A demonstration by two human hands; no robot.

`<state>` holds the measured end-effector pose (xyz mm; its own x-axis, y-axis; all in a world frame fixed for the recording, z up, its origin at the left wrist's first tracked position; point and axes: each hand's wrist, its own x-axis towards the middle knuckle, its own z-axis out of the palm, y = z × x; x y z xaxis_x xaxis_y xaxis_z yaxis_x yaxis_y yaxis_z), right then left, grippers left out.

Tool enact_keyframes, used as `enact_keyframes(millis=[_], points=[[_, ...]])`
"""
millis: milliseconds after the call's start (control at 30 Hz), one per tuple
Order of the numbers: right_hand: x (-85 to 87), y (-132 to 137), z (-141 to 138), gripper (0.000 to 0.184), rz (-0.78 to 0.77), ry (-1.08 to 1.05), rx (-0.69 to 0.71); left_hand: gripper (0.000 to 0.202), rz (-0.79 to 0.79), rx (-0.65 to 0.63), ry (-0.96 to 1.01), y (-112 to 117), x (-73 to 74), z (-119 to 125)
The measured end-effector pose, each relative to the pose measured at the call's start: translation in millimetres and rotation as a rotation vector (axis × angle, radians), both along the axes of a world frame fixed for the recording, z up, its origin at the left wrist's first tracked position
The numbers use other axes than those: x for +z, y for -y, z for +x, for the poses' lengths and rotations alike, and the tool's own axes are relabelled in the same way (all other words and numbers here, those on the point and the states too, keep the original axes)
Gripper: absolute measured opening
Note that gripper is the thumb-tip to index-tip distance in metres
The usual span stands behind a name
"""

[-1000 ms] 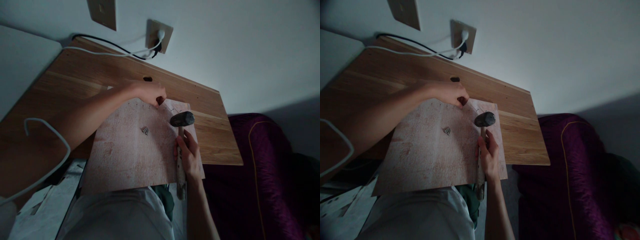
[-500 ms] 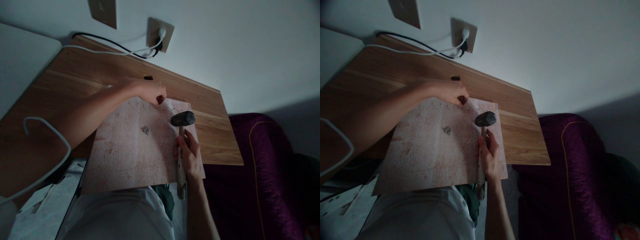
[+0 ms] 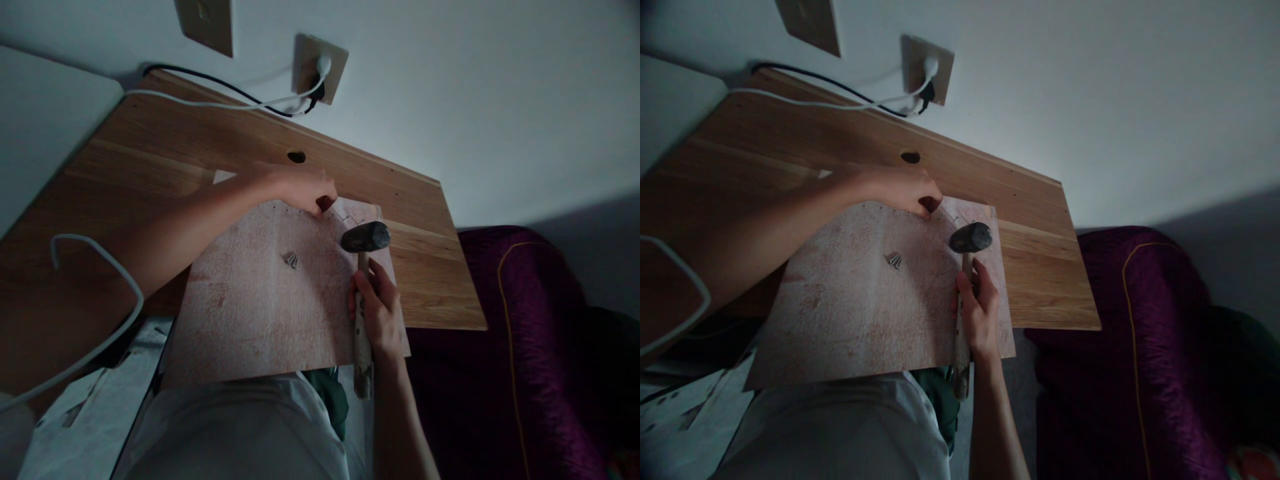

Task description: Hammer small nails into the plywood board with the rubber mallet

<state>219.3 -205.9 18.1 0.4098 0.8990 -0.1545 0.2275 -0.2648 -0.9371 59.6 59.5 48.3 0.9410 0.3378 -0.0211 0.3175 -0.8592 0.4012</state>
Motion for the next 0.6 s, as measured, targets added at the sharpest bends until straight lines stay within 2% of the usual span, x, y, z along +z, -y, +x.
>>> enact_keyframes(millis=[200, 467, 600], points=[[1.1, -0.6, -1.3, 0.039, 0.009, 0.002, 0.006, 0.045, -0.009, 0.022, -0.005, 2.3, 0.4, 0.3], [-1.0, 0.7, 0.8, 0.041, 0.000, 0.015, 0.011, 0.033, -0.078, -0.069, 0.025, -3.1, -4.0, 0.3], [-1.8, 0.4, 0.4, 0.041, 0.006, -0.001, 0.014, 0.029, -0.037, -0.037, -0.008, -6.8, -2.9, -1.4]])
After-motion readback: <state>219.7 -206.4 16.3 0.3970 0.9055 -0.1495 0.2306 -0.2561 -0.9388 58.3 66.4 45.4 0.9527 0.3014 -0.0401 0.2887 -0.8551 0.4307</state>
